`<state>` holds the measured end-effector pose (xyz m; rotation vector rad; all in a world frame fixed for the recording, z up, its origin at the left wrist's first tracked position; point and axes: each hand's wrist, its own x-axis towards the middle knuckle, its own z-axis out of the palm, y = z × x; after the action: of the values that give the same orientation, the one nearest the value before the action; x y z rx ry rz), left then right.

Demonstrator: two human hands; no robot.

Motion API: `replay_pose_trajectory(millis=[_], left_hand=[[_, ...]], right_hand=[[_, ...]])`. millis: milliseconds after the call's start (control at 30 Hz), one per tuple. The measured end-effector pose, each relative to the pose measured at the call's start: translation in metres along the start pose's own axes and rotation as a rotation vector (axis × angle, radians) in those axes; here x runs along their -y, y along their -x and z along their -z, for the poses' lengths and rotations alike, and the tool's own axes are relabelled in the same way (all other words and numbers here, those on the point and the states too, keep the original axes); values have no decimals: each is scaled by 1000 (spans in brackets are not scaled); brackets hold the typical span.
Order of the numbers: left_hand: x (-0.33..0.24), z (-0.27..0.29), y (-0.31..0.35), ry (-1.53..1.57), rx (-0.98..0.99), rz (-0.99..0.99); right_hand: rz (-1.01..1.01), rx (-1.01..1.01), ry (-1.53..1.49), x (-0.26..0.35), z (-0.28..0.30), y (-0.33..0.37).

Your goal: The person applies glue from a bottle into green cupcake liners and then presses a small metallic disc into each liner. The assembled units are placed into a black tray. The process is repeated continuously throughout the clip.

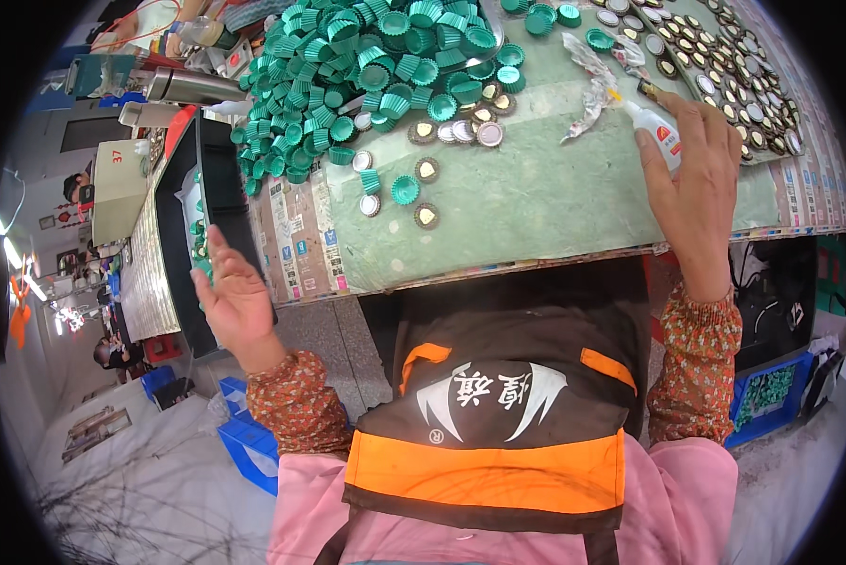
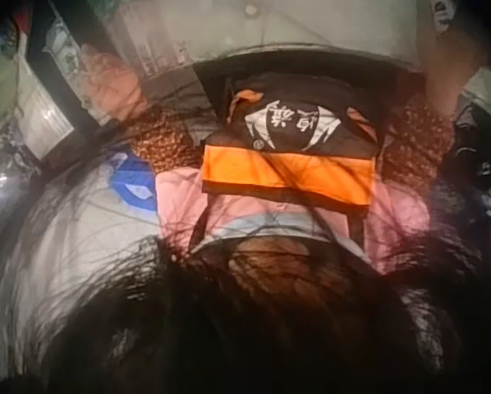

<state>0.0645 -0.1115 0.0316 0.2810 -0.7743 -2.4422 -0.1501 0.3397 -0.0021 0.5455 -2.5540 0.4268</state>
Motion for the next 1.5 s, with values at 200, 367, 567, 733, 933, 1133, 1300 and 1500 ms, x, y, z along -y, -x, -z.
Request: replay_pose_trajectory(millis=[200,367,567,733,933,1133,1300,1500], left_hand=[[88,-31,-12,-1314,121,24],[117,-56,-24,-2041,591,-412],[125,-44,-30,-1972,686,-496],[138,-69,6,-1667,464,-112],[145,-94,40,-1525,557,208],[147,-68,49,-740,376,752],[160,-53,62,-530,290,768],[156,-47,66,-452,250,771]], right_hand=[[7,156,-43,-11,-25,11],[-11,105,-154,-18,-30,10],[-279,144,-773,15,-11,13],[-499,569,-1328,80,9,13],[-143,431,-1333,129,-23,32],[-633,740,-1469,126,-10,30],[-698,699,-1475,134,-11,39],[-468,540,-1330,137,-16,49]])
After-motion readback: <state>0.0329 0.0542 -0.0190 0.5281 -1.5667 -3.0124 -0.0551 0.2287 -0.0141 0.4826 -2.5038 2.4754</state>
